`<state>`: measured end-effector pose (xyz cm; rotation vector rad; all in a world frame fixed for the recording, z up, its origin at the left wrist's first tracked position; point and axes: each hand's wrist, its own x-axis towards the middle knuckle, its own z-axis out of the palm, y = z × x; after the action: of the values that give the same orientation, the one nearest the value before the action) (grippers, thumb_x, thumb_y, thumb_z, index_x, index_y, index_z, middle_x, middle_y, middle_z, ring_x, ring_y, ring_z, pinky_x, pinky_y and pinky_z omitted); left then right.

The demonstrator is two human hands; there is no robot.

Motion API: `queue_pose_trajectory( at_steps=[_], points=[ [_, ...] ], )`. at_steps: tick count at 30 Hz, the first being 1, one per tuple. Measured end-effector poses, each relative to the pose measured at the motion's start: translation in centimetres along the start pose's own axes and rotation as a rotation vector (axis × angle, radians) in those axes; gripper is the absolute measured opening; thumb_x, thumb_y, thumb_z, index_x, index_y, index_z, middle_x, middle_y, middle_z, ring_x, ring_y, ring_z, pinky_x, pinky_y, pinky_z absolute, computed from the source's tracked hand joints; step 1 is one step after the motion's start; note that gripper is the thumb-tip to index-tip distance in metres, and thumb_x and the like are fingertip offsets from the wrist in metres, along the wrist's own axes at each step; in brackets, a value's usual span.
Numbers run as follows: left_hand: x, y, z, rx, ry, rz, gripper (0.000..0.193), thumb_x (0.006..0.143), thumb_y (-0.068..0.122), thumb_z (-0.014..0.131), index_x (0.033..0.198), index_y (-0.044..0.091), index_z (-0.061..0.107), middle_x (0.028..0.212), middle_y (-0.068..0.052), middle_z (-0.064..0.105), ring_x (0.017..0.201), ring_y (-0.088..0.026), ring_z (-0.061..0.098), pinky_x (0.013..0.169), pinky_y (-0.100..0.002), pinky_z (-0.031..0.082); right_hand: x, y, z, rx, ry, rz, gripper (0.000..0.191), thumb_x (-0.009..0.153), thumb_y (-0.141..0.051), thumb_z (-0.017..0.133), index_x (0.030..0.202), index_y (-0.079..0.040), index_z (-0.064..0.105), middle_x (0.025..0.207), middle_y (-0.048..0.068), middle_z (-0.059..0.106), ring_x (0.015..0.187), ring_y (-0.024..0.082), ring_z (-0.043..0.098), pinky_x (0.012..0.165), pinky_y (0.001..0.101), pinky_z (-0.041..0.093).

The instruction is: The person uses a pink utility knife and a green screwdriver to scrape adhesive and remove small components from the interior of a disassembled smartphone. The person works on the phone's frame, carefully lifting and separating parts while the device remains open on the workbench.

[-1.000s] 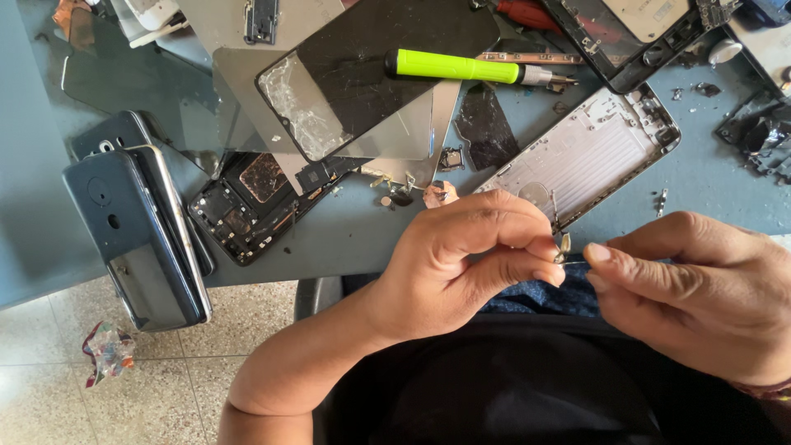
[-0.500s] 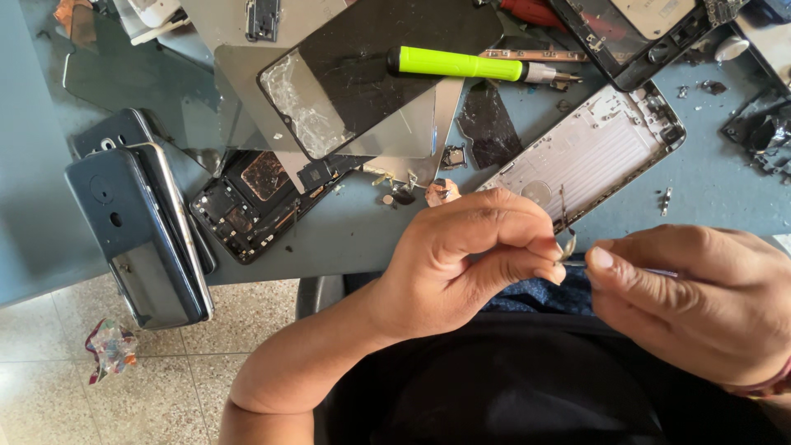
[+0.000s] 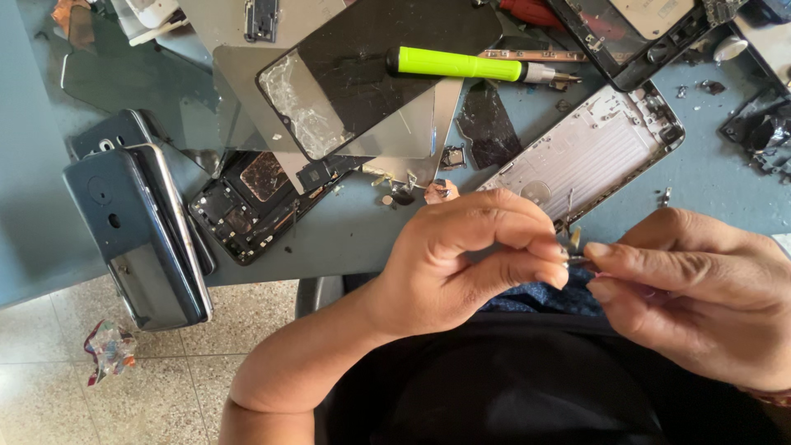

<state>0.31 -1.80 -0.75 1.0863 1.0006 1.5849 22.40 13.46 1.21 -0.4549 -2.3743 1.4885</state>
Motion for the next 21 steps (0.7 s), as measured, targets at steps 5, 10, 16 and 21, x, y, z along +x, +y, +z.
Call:
queue_pose_trajectory(
  at_steps=[5, 10, 16, 21],
  points=[
    [0.3, 0.4, -0.1, 0.007, 0.011, -0.033, 0.012, 0.106, 0.013, 0.075, 0.114, 0.005, 0.069, 0.109, -0.003, 0.071, 0.098, -0.007, 0.072, 0.085, -0.019, 0.063, 0.2, -0.1, 0.0, -0.062, 0.0, 0.004, 0.045, 0.079, 0.002, 0.08, 0.123, -0.005, 0.069, 0.095, 0.006, 0.074, 0.074, 0.008, 0.069, 0.056, 0.0179, 0.056],
    [0.6, 0.9, -0.2, 0.14, 0.006, -0.009, 0.015, 0.106, 0.016, 0.075, 0.116, 0.007, 0.069, 0.107, -0.002, 0.072, 0.095, -0.008, 0.072, 0.083, -0.019, 0.061, 0.9, -0.4, -0.1, -0.085, -0.016, -0.058, 0.042, 0.082, 0.005, 0.074, 0.123, -0.003, 0.066, 0.103, 0.01, 0.073, 0.081, 0.011, 0.074, 0.062, 0.0192, 0.059],
    [0.6, 1.0, -0.1, 0.112, 0.006, -0.031, 0.014, 0.106, 0.017, 0.074, 0.113, 0.006, 0.07, 0.106, -0.003, 0.072, 0.097, -0.01, 0.072, 0.086, -0.021, 0.062, 1.4, -0.9, 0.3, -0.171, 0.034, -0.114, 0.04, 0.082, 0.008, 0.072, 0.12, -0.002, 0.065, 0.105, 0.014, 0.073, 0.084, 0.016, 0.078, 0.07, 0.024, 0.066],
    [0.7, 0.9, -0.2, 0.111, -0.007, -0.006, 0.014, 0.11, 0.017, 0.071, 0.116, 0.005, 0.069, 0.107, -0.002, 0.072, 0.095, -0.009, 0.069, 0.085, -0.02, 0.059, 1.7, -1.3, 0.4, -0.185, 0.052, -0.146, 0.038, 0.081, 0.007, 0.074, 0.118, -0.001, 0.066, 0.101, 0.014, 0.073, 0.083, 0.017, 0.077, 0.07, 0.0258, 0.065]
  ],
)
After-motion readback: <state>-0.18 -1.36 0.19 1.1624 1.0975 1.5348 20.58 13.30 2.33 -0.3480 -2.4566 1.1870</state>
